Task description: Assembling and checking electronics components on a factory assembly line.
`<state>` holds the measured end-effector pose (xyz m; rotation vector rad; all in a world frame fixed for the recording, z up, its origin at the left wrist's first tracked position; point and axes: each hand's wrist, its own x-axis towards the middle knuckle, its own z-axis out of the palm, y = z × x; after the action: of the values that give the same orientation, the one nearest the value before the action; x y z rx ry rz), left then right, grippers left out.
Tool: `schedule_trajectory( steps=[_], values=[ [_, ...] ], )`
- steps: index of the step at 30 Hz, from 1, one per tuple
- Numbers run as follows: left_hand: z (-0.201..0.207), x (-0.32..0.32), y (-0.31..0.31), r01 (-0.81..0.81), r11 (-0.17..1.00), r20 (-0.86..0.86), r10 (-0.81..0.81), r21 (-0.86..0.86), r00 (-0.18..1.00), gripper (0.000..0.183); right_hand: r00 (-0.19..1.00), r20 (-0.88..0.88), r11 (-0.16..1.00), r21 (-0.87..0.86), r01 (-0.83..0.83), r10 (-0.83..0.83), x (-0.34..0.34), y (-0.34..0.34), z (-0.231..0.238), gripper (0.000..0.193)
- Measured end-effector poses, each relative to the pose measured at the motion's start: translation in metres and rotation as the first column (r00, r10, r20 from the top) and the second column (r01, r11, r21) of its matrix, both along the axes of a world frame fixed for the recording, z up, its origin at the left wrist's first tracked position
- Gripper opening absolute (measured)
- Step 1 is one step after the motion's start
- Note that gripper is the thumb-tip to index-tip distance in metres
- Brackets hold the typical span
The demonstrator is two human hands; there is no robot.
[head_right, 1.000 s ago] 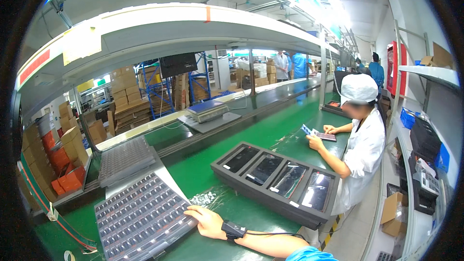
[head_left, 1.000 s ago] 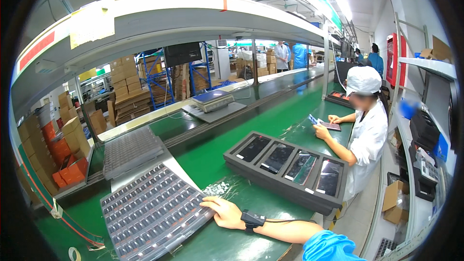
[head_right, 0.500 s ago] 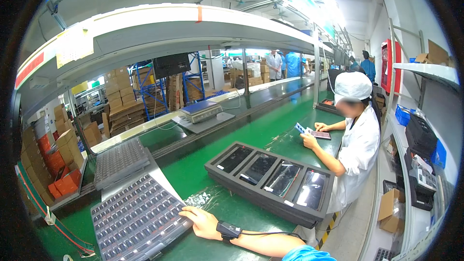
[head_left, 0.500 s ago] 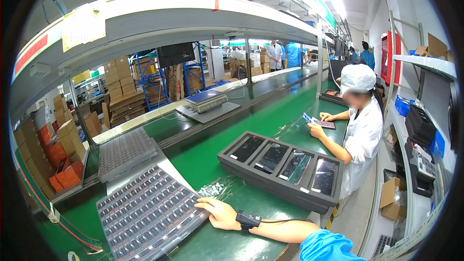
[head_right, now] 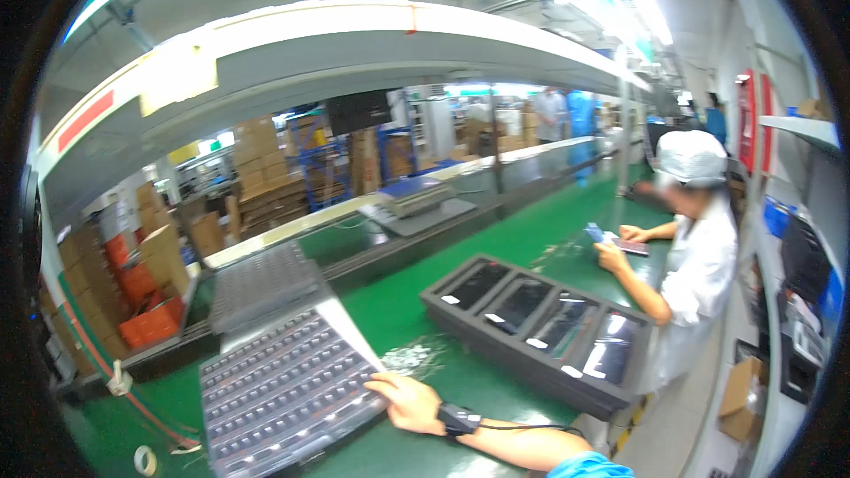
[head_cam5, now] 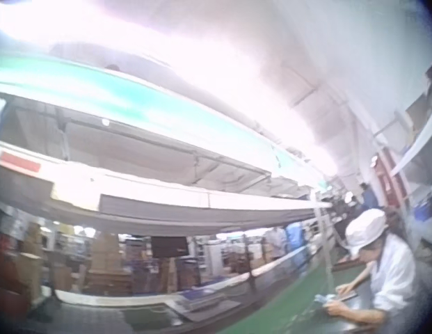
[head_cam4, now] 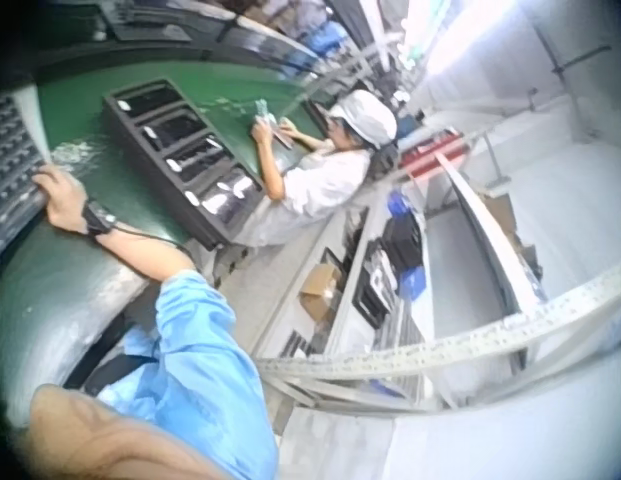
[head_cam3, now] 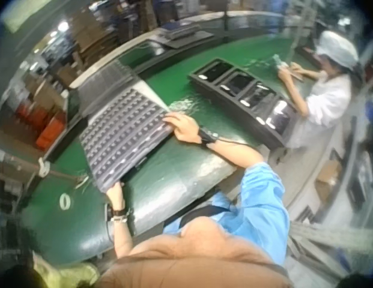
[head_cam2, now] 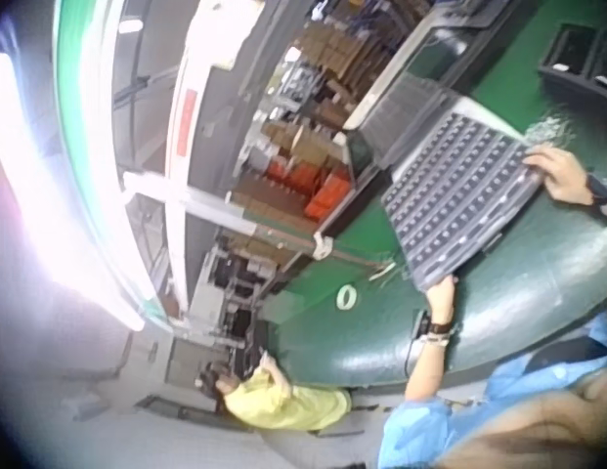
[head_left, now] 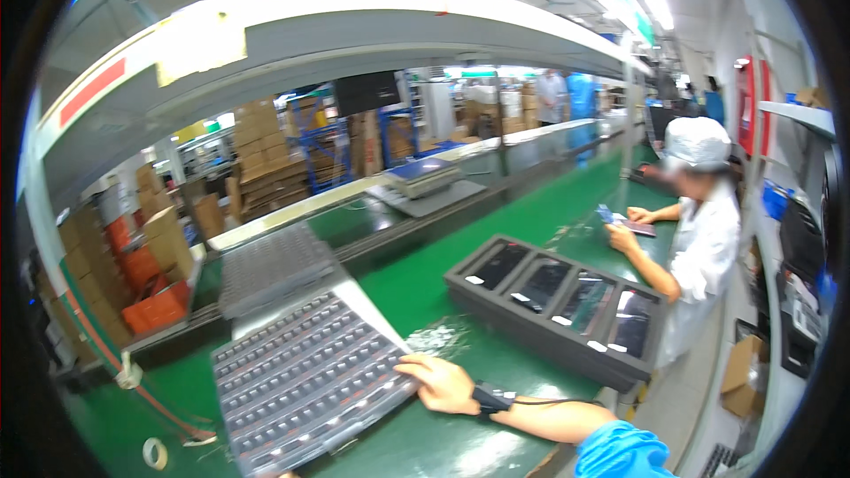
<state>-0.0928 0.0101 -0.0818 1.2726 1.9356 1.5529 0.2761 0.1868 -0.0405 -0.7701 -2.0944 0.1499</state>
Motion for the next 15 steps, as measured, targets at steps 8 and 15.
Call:
schedule_trajectory(
  steps=[8,15],
  values=[
    [0.027,0.029,0.002,0.2,0.975,0.489,-0.221,0.096,0.844,0.051,0.994,-0.035,0.994,0.011,0.107,-0.106,0.003,-0.007,0.015,0.052],
    [0.041,0.028,0.001,0.261,0.931,0.724,-0.363,0.256,0.587,0.044,0.964,0.134,0.969,0.128,0.214,-0.23,-0.008,-0.009,0.014,0.065]
  ],
)
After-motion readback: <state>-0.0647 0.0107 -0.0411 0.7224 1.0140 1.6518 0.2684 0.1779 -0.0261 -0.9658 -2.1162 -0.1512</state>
